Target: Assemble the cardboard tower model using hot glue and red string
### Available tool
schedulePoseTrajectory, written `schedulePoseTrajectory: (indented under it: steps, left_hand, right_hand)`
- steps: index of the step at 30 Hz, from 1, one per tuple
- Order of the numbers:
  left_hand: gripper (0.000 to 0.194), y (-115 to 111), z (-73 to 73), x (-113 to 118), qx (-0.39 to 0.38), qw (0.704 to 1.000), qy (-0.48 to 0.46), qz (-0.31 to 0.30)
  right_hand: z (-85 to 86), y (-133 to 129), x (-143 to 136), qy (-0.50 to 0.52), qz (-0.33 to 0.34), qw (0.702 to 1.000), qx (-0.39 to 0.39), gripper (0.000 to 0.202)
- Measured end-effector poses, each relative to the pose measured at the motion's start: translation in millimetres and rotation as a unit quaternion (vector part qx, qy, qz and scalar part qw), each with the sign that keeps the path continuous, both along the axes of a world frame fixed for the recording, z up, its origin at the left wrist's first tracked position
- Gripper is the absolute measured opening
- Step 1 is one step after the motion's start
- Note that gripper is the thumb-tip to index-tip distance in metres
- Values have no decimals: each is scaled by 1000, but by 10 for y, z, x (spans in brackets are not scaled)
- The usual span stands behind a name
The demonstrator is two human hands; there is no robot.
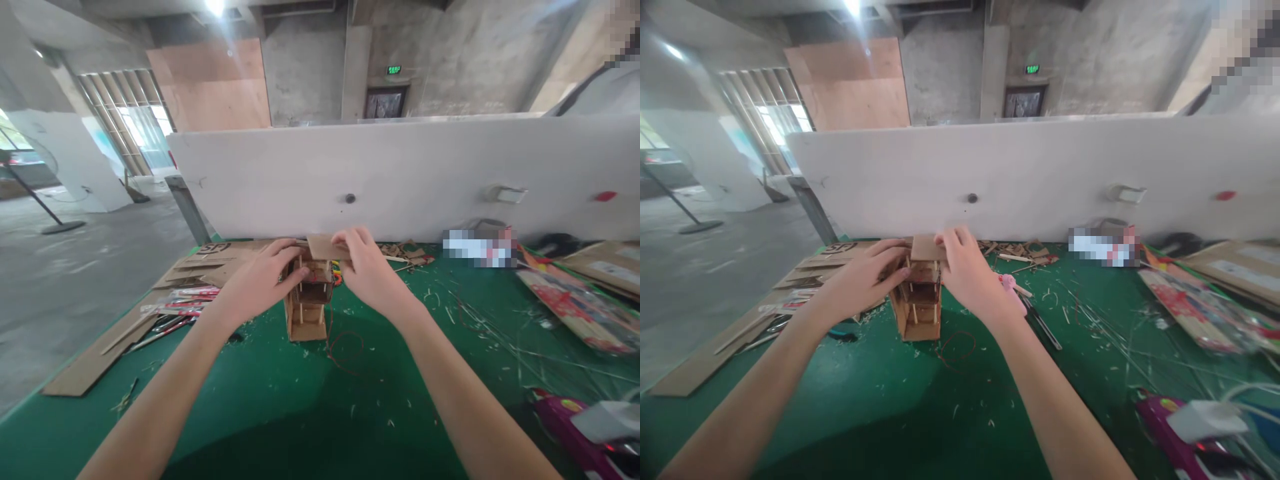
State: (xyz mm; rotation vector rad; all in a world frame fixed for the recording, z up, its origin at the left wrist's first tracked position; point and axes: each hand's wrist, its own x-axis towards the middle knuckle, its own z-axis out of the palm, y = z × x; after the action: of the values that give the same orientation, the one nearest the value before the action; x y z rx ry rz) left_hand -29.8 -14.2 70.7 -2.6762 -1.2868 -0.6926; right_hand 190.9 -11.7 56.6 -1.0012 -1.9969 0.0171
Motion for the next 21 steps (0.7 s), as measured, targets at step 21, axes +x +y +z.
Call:
schedulePoseTrajectory:
  steps: [21]
  left_hand:
    - [59, 37, 57, -212, -62, 997, -26, -25]
  right_hand:
    - [-115, -4, -166, -45, 54, 997, 14, 44]
